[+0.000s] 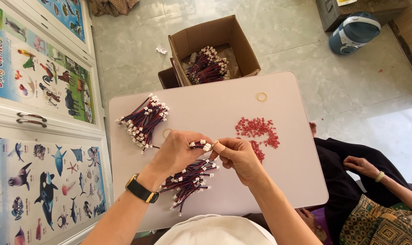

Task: Assembling electronic wire components by attaching white plastic connectors to the ends of bundles of wires.

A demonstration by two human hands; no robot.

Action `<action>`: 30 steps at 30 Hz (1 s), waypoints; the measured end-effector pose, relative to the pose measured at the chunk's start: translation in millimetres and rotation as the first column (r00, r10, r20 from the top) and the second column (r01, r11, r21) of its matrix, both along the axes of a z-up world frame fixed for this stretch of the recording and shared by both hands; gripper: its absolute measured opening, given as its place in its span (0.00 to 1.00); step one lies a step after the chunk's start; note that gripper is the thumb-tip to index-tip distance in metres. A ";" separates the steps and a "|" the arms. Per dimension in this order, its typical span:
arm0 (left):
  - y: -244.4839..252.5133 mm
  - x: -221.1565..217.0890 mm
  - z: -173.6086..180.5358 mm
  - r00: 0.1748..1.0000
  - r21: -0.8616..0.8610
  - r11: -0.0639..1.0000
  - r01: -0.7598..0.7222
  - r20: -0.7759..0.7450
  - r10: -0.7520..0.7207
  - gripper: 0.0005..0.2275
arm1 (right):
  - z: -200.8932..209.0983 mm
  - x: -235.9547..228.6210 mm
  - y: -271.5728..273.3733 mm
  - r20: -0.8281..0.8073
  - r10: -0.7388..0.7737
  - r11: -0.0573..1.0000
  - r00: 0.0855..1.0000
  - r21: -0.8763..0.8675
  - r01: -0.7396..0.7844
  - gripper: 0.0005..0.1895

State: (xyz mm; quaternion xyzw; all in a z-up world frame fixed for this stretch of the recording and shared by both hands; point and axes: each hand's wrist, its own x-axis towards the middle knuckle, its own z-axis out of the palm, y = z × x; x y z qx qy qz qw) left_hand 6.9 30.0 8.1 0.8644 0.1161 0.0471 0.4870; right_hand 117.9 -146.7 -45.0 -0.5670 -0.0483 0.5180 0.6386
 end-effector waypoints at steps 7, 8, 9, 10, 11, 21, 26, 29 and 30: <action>-3.9 -8.9 -9.4 0.984 0.000 1.000 -0.020 0.177 0.019 0.15 | 9.1 -6.0 3.8 -0.014 -0.036 0.999 0.999 0.023 0.036 0.12; -2.8 -9.9 -9.2 0.982 0.001 1.000 -0.008 0.188 0.007 0.15 | 10.5 -7.7 4.0 -0.019 -0.039 0.999 0.999 0.024 0.040 0.12; -1.2 -10.3 -9.0 0.980 0.003 1.000 0.004 0.200 -0.005 0.16 | 11.9 -8.8 4.9 -0.023 -0.042 0.999 0.999 0.028 0.043 0.12; 1.1 -9.4 -7.5 0.980 0.005 1.000 0.002 0.199 -0.003 0.16 | 11.7 -8.6 5.0 -0.024 -0.039 0.999 0.999 0.029 0.040 0.12; 2.8 -8.3 -6.3 0.980 0.022 1.000 0.006 0.201 -0.010 0.15 | 11.6 -8.3 4.3 -0.032 -0.039 0.999 0.999 0.031 0.040 0.11; -0.9 -1.7 -17.8 0.971 -0.439 0.873 -0.213 -0.191 0.141 0.06 | 22.3 -14.2 14.4 0.254 0.054 0.997 0.966 -0.067 -0.039 0.14; 14.2 -6.3 -9.9 0.892 -0.080 0.983 -0.166 -0.436 0.116 0.10 | -11.7 -14.9 25.9 0.434 0.217 0.966 0.874 -0.226 -0.128 0.12; 34.4 -1.0 -29.3 0.835 0.088 0.993 -0.073 -0.539 0.109 0.11 | -40.4 -25.3 37.6 0.698 0.381 0.911 0.606 -0.395 -0.118 0.10; 39.3 3.7 -40.2 0.857 0.033 0.995 -0.097 -0.505 0.100 0.11 | -48.9 -28.8 39.1 0.793 0.458 0.879 0.402 -0.471 -0.072 0.09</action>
